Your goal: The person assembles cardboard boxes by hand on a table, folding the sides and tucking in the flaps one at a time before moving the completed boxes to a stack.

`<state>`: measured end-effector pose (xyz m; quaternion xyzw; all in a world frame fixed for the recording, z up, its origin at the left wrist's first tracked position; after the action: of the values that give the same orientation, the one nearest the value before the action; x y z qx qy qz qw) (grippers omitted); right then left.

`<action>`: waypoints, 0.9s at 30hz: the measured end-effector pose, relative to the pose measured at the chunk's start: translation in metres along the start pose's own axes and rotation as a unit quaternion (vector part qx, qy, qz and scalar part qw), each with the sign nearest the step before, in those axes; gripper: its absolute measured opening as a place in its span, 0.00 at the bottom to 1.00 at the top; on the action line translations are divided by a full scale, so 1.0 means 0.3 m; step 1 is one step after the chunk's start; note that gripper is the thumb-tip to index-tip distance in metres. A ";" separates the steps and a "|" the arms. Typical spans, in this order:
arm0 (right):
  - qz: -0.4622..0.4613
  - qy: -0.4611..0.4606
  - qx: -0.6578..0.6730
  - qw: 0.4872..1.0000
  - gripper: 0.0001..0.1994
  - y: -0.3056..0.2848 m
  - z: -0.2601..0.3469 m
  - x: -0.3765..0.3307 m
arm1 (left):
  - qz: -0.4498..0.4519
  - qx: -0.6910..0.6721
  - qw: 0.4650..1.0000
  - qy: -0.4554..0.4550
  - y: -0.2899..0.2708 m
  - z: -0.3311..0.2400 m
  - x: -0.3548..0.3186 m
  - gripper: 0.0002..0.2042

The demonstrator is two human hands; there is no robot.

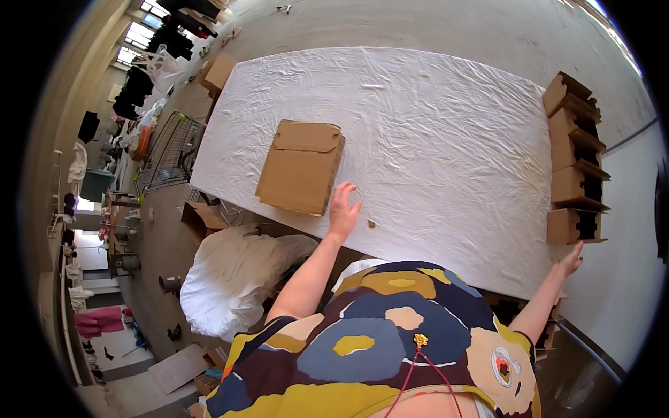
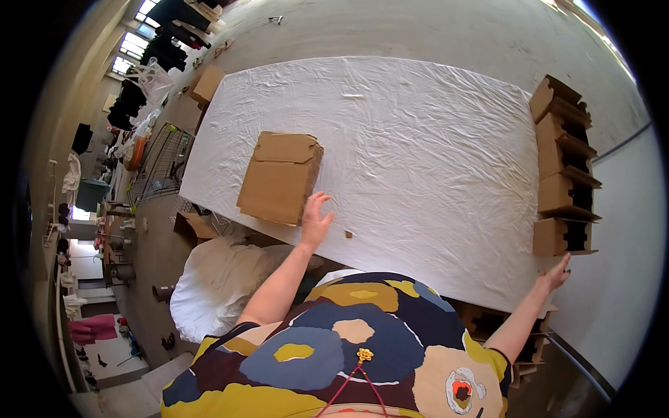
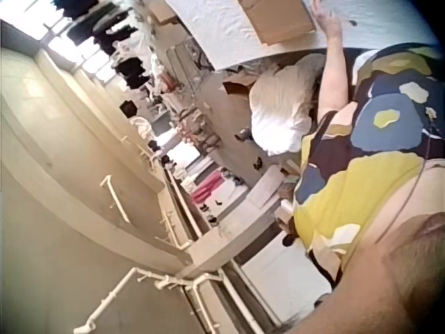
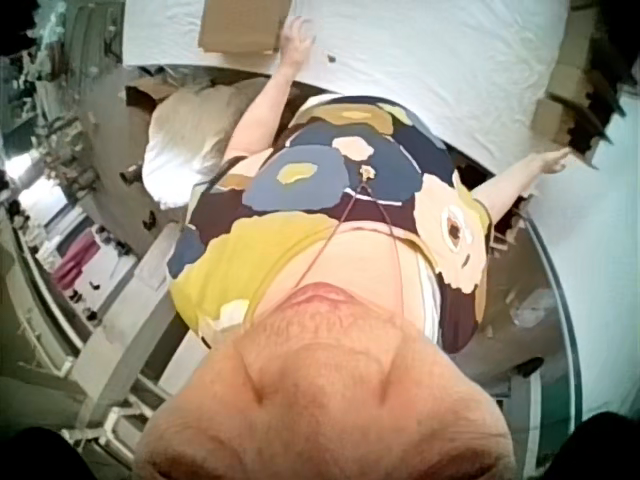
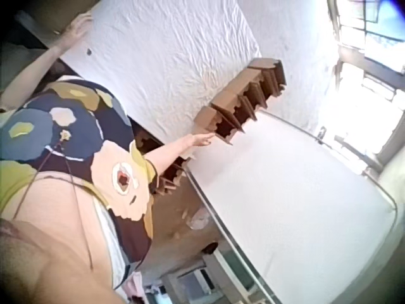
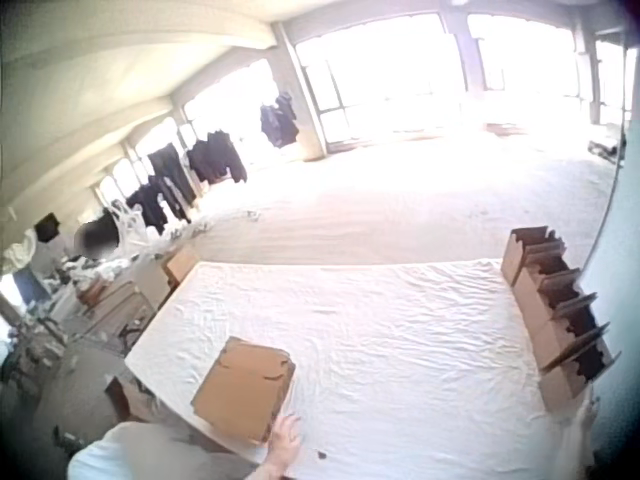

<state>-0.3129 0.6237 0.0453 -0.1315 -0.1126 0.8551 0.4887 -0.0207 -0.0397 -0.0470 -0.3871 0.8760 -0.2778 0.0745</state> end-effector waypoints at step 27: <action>0.716 -0.115 -0.185 0.663 0.27 0.486 -0.293 -2.119 | -0.084 0.285 0.948 -0.109 -0.969 0.288 0.662 0.47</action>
<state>-0.0910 0.0068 -0.0111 -0.1599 -0.1950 0.9112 -0.3259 0.0575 -0.3784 0.0559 -0.4500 0.7108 -0.4775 0.2536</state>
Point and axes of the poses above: each hand's wrist, its own x-axis towards the middle knuckle, its own y-axis out of the palm, z = x × y, the point moved 5 cm from there along x, towards the middle knuckle, and after that the axes turned 9 degrees about -z, right-handed, at the moved point
